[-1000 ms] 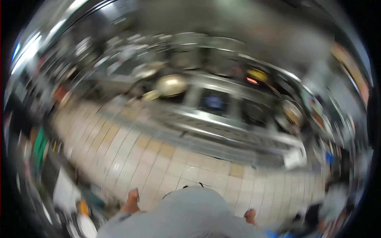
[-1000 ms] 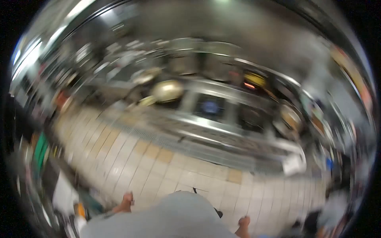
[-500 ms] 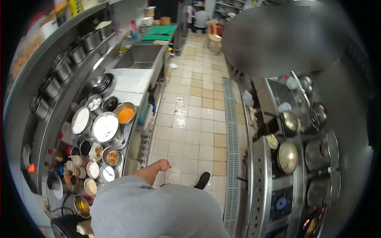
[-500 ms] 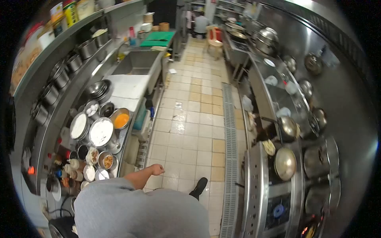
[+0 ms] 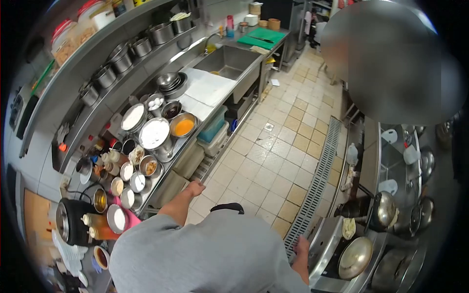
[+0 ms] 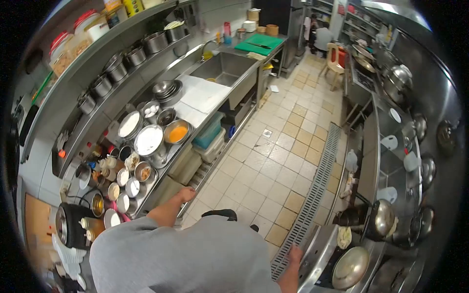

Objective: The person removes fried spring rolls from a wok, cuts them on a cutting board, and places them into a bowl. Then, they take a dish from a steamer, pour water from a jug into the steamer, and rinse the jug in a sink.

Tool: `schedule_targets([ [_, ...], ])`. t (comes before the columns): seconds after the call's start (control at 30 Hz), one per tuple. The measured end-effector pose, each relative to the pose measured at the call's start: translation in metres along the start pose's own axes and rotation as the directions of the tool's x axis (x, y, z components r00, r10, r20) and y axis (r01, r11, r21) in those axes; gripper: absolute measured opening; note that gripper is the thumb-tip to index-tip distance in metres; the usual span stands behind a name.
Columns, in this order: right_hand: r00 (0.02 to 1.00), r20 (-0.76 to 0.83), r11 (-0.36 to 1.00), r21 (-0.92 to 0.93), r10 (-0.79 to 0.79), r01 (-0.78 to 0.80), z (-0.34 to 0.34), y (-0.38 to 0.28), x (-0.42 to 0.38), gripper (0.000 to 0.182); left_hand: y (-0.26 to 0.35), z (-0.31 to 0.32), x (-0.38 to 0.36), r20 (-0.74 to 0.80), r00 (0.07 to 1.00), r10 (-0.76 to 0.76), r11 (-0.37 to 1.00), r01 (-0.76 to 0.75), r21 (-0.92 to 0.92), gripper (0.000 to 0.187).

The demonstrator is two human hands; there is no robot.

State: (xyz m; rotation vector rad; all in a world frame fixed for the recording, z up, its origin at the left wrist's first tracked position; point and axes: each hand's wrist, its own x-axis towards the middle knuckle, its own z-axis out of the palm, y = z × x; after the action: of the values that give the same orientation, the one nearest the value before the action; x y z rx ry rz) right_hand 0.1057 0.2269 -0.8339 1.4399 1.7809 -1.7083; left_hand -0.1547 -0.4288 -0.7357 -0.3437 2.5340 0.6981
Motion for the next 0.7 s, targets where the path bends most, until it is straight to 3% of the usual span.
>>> schedule_targets([
  [0.07,0.998,0.016,0.995,-0.067,-0.066,0.067,0.006,-0.099,0.012,0.043,0.005,0.015,-0.003,0.043,0.996,0.076,0.995,-0.079,0.069,0.05],
  [0.13,0.971,-0.051,0.971,-0.042,-0.236,0.234,0.02,-0.174,0.024,0.044,-0.024,0.047,0.015,0.181,0.981,0.073,0.986,-0.099,0.136,0.053],
  [0.2,0.962,-0.011,0.962,-0.024,-0.272,0.272,0.027,-0.216,0.049,0.044,-0.011,0.047,0.003,0.292,0.947,-0.132,0.979,0.077,0.191,0.058],
  [0.27,0.956,0.055,0.957,-0.01,-0.288,0.289,0.03,-0.236,0.082,0.047,-0.068,0.103,0.048,0.193,0.966,-0.173,0.912,0.083,0.402,0.06],
  [0.3,0.953,0.106,0.958,-0.023,-0.283,0.286,0.025,-0.233,0.102,0.05,-0.056,0.092,0.057,0.179,0.968,-0.175,0.916,0.093,0.39,0.06],
  [0.37,0.979,-0.038,0.951,-0.248,-0.199,0.183,0.021,-0.206,0.165,0.054,-0.023,0.07,0.061,0.397,0.837,-0.377,0.922,0.302,0.24,0.06],
  [0.43,0.997,0.049,0.998,-0.011,-0.065,0.066,0.006,-0.185,0.159,0.051,-0.004,0.07,0.093,0.399,0.852,-0.338,0.934,0.252,0.254,0.06],
  [0.5,0.96,-0.232,0.977,-0.104,0.16,-0.188,0.012,-0.186,0.115,0.051,0.03,0.057,0.139,0.416,0.864,-0.283,0.945,0.179,0.272,0.058],
  [0.63,0.998,-0.058,0.964,-0.264,0.008,-0.023,0.005,-0.118,0.115,0.042,0.139,0.031,0.266,0.39,0.901,-0.19,0.941,0.055,0.333,0.058],
  [0.7,0.995,0.0,0.894,-0.439,-0.1,0.09,0.007,-0.072,0.122,0.038,0.2,0.022,0.315,0.183,0.972,0.146,0.909,-0.205,0.363,0.057],
])
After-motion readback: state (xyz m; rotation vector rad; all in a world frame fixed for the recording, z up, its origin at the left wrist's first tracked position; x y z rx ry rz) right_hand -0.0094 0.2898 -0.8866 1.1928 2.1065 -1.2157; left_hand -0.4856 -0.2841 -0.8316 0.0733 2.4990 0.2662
